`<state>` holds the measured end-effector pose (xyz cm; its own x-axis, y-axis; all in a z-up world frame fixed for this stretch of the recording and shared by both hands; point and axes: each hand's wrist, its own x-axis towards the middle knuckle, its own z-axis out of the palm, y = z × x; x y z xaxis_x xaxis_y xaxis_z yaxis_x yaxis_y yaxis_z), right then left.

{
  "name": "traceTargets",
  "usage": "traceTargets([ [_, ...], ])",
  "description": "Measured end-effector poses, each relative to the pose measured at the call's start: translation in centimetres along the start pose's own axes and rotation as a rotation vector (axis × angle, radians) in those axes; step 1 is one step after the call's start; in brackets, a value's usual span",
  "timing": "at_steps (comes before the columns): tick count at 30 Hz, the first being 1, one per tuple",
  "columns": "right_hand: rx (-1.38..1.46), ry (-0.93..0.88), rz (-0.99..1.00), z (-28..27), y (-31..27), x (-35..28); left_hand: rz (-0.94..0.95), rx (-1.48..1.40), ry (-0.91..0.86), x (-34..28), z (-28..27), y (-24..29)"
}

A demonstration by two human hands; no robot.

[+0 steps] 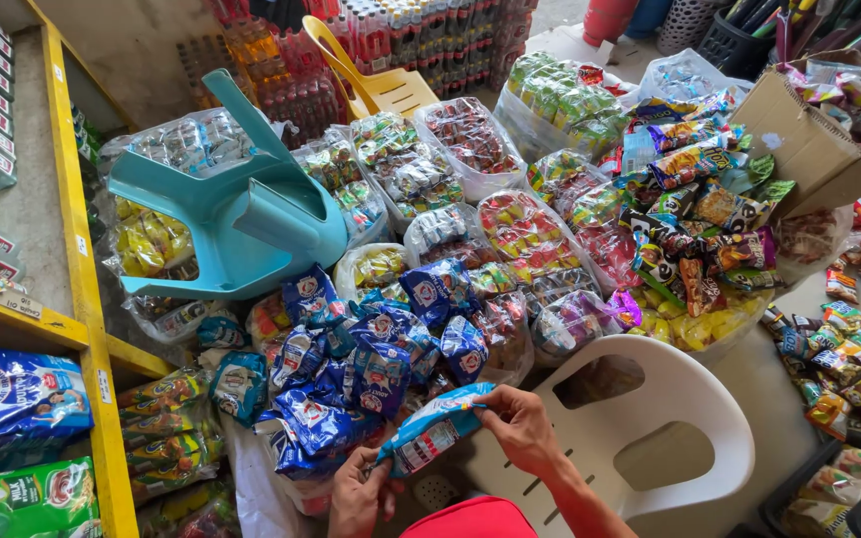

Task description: Organizing and arranging milk powder packets on a store shelf.

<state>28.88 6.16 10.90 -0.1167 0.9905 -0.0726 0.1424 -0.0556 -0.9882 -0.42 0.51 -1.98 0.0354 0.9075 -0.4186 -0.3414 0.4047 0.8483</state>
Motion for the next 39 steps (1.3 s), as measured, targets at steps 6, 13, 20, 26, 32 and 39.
traceTargets([
  [6,0.024,0.041,-0.013,-0.2,-0.2,0.3,0.004,0.143,0.068,-0.4,0.0,2.2],
  [13,-0.042,0.045,-0.091,0.1,-2.5,-0.4,-0.034,0.175,0.144,0.8,0.6,1.7],
  [20,-0.04,0.083,-0.117,-1.0,-2.9,0.1,-0.075,0.075,0.059,2.0,1.0,0.4],
  [26,-0.165,0.036,-0.16,-1.4,-6.6,0.4,-0.174,0.011,-0.002,5.1,-3.5,-4.4],
  [32,-0.651,-0.404,-0.742,-1.2,-7.7,2.2,0.085,0.524,0.138,3.4,-2.7,-0.5],
  [39,-0.757,-0.722,-0.93,-0.4,-6.0,5.8,0.924,1.067,0.001,0.6,6.6,12.2],
])
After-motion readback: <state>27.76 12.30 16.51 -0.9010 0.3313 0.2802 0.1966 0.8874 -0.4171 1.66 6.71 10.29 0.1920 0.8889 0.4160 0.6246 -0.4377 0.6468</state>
